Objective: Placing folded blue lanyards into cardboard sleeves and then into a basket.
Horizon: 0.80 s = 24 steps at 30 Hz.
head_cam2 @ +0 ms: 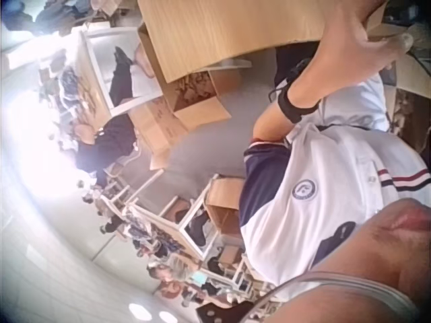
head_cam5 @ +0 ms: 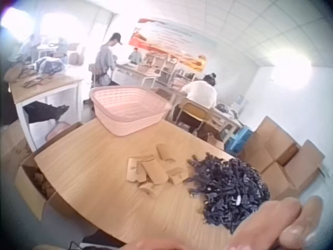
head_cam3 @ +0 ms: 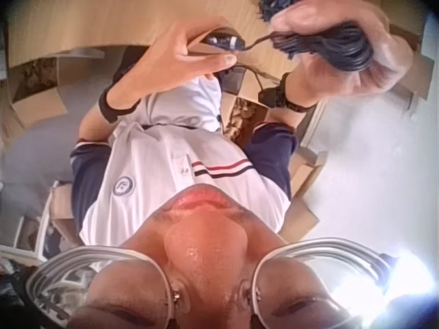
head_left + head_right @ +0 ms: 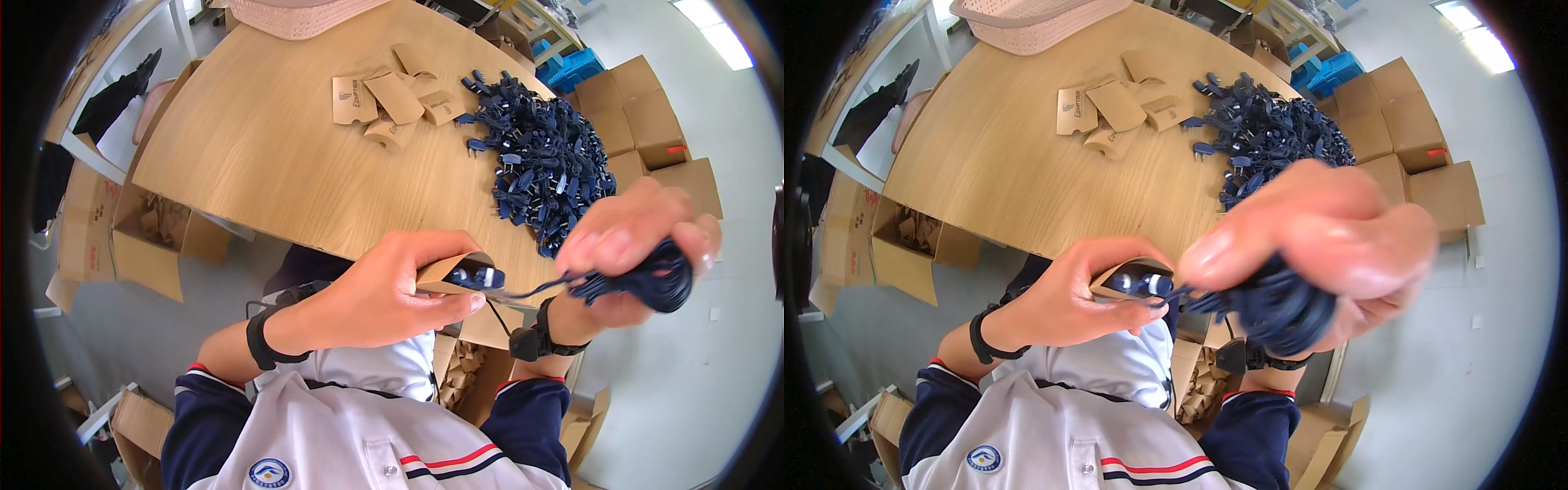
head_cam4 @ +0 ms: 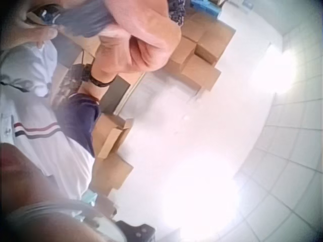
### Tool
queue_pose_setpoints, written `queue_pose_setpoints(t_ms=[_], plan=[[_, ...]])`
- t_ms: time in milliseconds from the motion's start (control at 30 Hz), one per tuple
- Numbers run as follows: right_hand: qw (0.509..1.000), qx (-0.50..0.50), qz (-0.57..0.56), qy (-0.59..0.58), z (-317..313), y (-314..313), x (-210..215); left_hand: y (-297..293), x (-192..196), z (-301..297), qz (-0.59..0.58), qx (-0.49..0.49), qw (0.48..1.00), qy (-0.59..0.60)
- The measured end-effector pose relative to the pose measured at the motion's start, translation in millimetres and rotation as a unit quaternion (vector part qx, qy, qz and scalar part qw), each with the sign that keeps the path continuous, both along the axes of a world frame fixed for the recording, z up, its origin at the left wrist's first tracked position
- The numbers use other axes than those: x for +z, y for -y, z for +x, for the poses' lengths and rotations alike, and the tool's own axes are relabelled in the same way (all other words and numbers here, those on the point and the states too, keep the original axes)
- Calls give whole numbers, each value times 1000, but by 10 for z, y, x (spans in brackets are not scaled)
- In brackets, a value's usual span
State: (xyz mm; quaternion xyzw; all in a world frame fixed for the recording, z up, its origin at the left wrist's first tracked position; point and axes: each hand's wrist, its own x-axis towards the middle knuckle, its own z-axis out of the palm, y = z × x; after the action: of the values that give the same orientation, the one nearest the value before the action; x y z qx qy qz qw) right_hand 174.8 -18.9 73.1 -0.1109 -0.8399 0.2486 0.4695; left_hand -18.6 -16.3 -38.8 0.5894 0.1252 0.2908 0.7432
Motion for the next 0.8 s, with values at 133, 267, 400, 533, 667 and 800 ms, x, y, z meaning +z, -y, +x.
queue_pose_setpoints(t_ms=[133, 267, 400, 533, 667, 800], plan=[[989, -142, -4, -42, -207, 107, -341, 3, 52, -58, -55, -25, 998, 6], [964, -256, -49, -52, -387, 357, -483, -25, 44, -98, -131, -46, 990, 13], [938, -346, -10, 13, -353, 413, -520, -61, 88, -84, -126, -33, 991, 23], [884, -435, -159, 70, -462, 516, -429, -85, 24, -75, -140, -52, 988, 27], [904, -399, -72, 140, -345, 455, -483, -137, 28, -100, -107, -51, 993, 17], [888, -380, 72, 248, -324, 411, -610, -172, -90, -143, -145, -67, 987, 20]])
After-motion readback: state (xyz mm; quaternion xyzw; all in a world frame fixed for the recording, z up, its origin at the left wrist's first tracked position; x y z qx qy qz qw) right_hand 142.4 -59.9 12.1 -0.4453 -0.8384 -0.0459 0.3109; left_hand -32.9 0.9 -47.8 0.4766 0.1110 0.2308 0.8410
